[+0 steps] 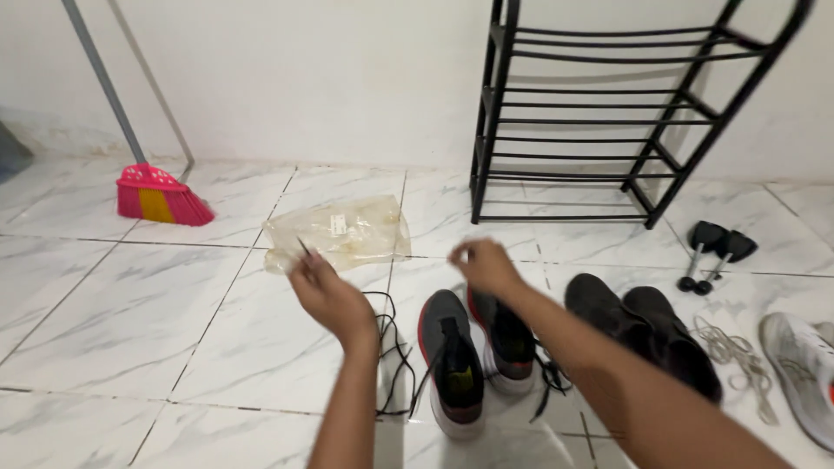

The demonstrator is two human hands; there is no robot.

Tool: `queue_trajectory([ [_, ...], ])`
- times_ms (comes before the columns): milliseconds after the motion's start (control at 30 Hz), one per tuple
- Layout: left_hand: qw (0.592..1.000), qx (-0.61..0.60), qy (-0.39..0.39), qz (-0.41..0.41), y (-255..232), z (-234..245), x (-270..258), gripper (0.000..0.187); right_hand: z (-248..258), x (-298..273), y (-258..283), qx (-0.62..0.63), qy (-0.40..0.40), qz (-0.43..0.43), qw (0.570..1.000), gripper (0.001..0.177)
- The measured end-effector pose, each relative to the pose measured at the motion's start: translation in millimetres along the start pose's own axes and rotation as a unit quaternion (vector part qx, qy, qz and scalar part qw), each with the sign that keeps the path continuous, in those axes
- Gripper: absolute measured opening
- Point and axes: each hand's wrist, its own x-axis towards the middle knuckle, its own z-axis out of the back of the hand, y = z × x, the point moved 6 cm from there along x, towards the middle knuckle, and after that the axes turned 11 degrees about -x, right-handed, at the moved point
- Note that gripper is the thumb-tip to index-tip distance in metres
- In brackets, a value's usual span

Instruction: The person removes laces from a pair of white sneakers and a pair of black sneakers, then re-laces each shoe with its original laces. The person handles the shoes and laces by hand, threading laces through eyelets and tying knots.

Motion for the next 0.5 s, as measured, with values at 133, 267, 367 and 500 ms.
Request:
queue_trajectory([
  [133,0.95,0.212,0.178,0.144,111,27,-43,0.026,-86,-15,-18,-0.095,0.074,0.054,0.991,0.021],
  [267,0.867,0.325,0.3,0.229,176,38,-95,0.038,-133,-19,-35,-0.181,0.145,0.102,0.967,0.019],
  [367,0.82,0.361,0.349,0.274,191,41,-111,0.042,-147,-17,-39,-0.209,0.146,0.138,0.957,0.015],
  [500,0.807,0.387,0.35,0.278,186,35,-112,0.046,-151,-17,-42,-0.194,0.153,0.128,0.961,0.015],
])
